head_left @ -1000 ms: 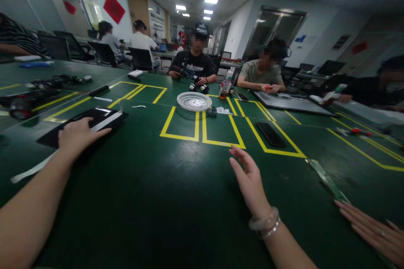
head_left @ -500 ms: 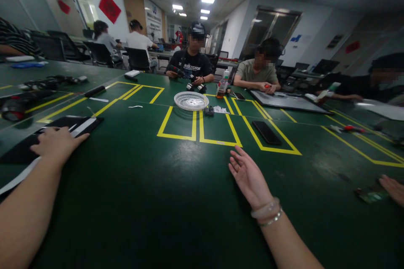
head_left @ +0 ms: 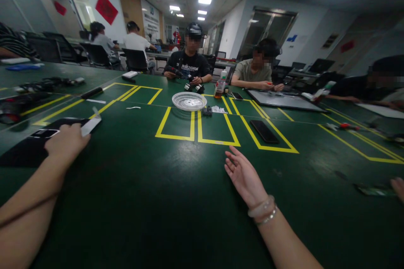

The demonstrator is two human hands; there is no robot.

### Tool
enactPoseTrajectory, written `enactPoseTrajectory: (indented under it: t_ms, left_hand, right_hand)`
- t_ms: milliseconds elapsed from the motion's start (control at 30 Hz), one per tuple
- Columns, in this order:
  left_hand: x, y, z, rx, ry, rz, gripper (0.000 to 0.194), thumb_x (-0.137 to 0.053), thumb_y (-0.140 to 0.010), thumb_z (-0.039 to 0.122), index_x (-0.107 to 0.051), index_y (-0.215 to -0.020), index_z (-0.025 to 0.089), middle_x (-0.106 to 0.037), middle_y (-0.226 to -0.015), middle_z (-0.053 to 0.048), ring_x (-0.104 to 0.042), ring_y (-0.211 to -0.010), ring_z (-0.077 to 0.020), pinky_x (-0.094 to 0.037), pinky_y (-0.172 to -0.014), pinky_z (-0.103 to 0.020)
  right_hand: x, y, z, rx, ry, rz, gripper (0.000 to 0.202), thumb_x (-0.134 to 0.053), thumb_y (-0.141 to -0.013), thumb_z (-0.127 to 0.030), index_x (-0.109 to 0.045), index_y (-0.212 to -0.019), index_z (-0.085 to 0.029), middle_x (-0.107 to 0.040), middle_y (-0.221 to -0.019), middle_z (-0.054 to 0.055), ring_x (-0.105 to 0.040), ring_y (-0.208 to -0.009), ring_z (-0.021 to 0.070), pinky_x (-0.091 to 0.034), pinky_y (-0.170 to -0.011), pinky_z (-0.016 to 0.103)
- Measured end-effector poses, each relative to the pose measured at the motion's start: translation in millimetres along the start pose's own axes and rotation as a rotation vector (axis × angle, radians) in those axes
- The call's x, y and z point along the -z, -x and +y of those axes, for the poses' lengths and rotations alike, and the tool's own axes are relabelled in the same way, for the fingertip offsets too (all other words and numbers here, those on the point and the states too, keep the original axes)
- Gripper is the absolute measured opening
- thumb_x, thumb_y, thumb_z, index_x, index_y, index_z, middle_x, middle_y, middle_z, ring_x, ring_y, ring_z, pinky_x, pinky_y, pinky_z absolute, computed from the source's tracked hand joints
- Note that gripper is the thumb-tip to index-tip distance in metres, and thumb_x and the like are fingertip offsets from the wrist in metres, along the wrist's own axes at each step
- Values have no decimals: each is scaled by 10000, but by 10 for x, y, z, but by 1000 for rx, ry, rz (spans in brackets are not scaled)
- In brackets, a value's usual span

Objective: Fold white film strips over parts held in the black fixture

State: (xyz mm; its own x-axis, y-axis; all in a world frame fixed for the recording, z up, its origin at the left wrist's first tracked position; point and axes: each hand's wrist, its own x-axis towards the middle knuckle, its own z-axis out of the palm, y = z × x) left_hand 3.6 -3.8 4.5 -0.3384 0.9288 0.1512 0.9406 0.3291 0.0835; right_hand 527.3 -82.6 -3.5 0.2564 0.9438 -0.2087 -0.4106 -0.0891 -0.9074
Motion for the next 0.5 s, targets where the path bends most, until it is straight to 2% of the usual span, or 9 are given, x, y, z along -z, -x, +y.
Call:
enactPoseTrajectory:
  t_ms: [67, 133, 200, 267, 333, 400, 500]
  left_hand:
    - [60, 82, 259, -82, -13, 16, 612, -339, -975, 486, -446, -1401, 60, -470, -1301, -264, -542, -1079, -459, -503, -754, -517]
    - [111, 205, 586, -266, 19, 40, 579, -338, -981, 440, -411, -1459, 120, -460, -1354, -213, -551, -1091, -423, -512, -752, -458]
    - [141, 389, 934, -490, 78, 47, 554, -356, -982, 421, -408, -1474, 171, -483, -1353, -164, -582, -1048, -380, -518, -707, -404]
    - [142, 625, 1248, -708, 144, 14, 514, -408, -981, 416, -427, -1461, 232, -507, -1344, -106, -599, -1041, -319, -527, -733, -363]
    - [120, 878, 1489, -919, 231, -45, 473, -471, -976, 368, -444, -1440, 284, -523, -1334, -61, -599, -1065, -263, -527, -813, -332]
    - [92, 1097, 1641, -1111, 331, -91, 473, -508, -964, 277, -447, -1433, 289, -542, -1306, -62, -598, -1071, -241, -516, -858, -327]
    - [68, 1271, 1730, -1247, 404, -127, 529, -546, -937, 204, -434, -1443, 307, -561, -1281, -66, -599, -1068, -236, -505, -862, -329]
  right_hand:
    - [-10, 10, 8, 10, 28, -38, 390, -708, -733, -310, -675, -1120, -272, -713, -1023, 18, -660, -814, 158, -550, -759, 322]
    - [-31, 37, 12, 121, 157, -88, 390, -673, -790, -368, -650, -1163, -254, -704, -1048, 40, -661, -853, 178, -544, -804, 362]
    - [-66, 92, 20, 384, 429, -132, 362, -641, -838, -387, -635, -1170, -243, -692, -1074, 62, -652, -938, 213, -519, -875, 421]
    - [-116, 177, 33, 726, 805, -192, 290, -656, -844, -337, -646, -1119, -245, -682, -1111, 78, -613, -1069, 255, -453, -973, 488]
    - [-170, 278, 50, 927, 1161, -348, 240, -681, -837, -275, -654, -1076, -265, -664, -1212, 76, -555, -1190, 287, -371, -1043, 544]
    - [-214, 369, 65, 990, 1357, -470, 245, -717, -821, -273, -636, -1052, -265, -621, -1321, 72, -506, -1277, 298, -335, -1071, 557]
    - [-231, 424, 66, 992, 1452, -557, 130, -681, -856, -249, -616, -966, -272, -712, -1141, 15, -610, -1154, 243, -281, -1106, 566]
